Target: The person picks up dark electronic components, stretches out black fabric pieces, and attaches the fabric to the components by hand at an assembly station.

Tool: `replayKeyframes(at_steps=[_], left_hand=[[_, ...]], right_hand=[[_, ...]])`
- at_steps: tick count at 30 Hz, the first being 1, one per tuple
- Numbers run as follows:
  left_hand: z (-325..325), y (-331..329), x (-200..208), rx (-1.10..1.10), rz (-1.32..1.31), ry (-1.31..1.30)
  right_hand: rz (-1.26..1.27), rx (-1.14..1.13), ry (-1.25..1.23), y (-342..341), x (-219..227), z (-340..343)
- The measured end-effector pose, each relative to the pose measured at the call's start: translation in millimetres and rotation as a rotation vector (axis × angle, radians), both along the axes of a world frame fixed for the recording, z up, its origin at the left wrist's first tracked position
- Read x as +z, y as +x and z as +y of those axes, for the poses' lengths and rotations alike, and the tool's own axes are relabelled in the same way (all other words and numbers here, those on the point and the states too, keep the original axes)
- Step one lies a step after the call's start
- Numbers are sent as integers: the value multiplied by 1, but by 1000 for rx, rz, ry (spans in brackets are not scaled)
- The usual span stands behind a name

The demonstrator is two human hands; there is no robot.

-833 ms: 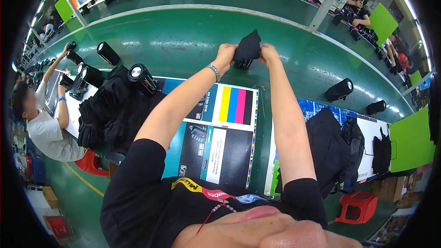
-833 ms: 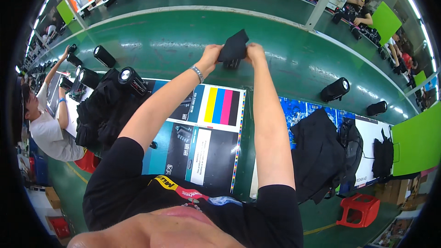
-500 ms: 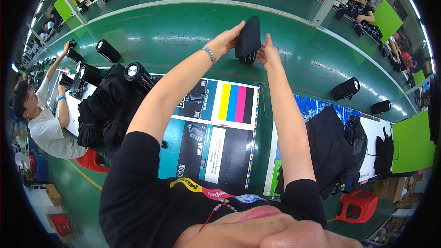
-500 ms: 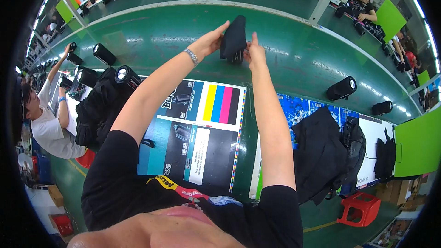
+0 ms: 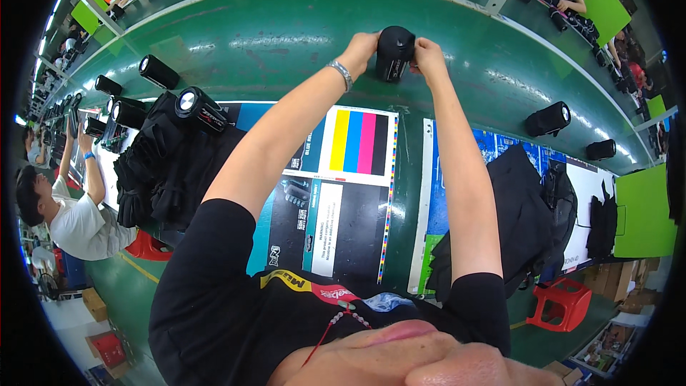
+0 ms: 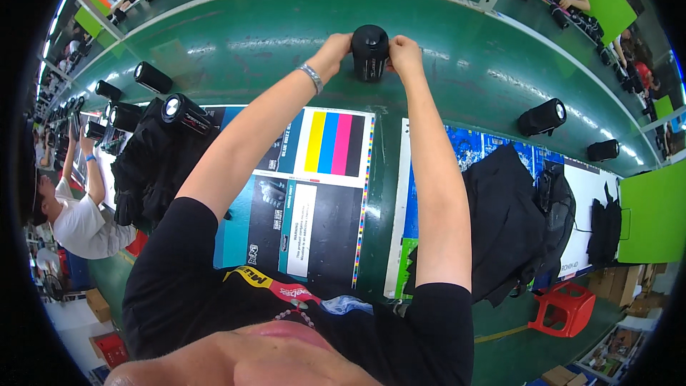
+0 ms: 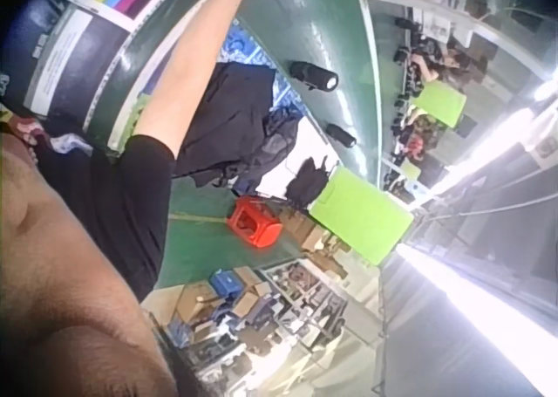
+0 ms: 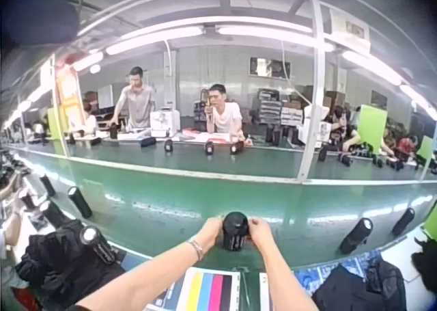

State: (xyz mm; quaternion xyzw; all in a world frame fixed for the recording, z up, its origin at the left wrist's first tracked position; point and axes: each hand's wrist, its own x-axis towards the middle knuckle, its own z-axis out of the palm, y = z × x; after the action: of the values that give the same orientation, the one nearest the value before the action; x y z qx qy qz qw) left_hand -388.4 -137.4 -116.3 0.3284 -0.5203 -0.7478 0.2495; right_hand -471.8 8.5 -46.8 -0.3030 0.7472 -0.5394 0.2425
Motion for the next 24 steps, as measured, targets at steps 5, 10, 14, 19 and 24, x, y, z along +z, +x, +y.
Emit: replayKeyframes(at_steps=[5, 10, 14, 19, 24], left_hand=[[51, 7, -8, 135, -445, -825], [33, 5, -6, 50, -511, -1139], [43, 1, -8, 165, -584, -1339], [46, 3, 22, 215, 199, -334], [94, 32, 84, 180, 396, -242]], right_hand=[[-50, -188, 205, -23, -40, 25], [273, -184, 436, -26, -33, 30], [481, -249, 533, -20, -31, 36], [452, -286, 437, -5, -32, 31], [-235, -118, -323, 22, -64, 23]])
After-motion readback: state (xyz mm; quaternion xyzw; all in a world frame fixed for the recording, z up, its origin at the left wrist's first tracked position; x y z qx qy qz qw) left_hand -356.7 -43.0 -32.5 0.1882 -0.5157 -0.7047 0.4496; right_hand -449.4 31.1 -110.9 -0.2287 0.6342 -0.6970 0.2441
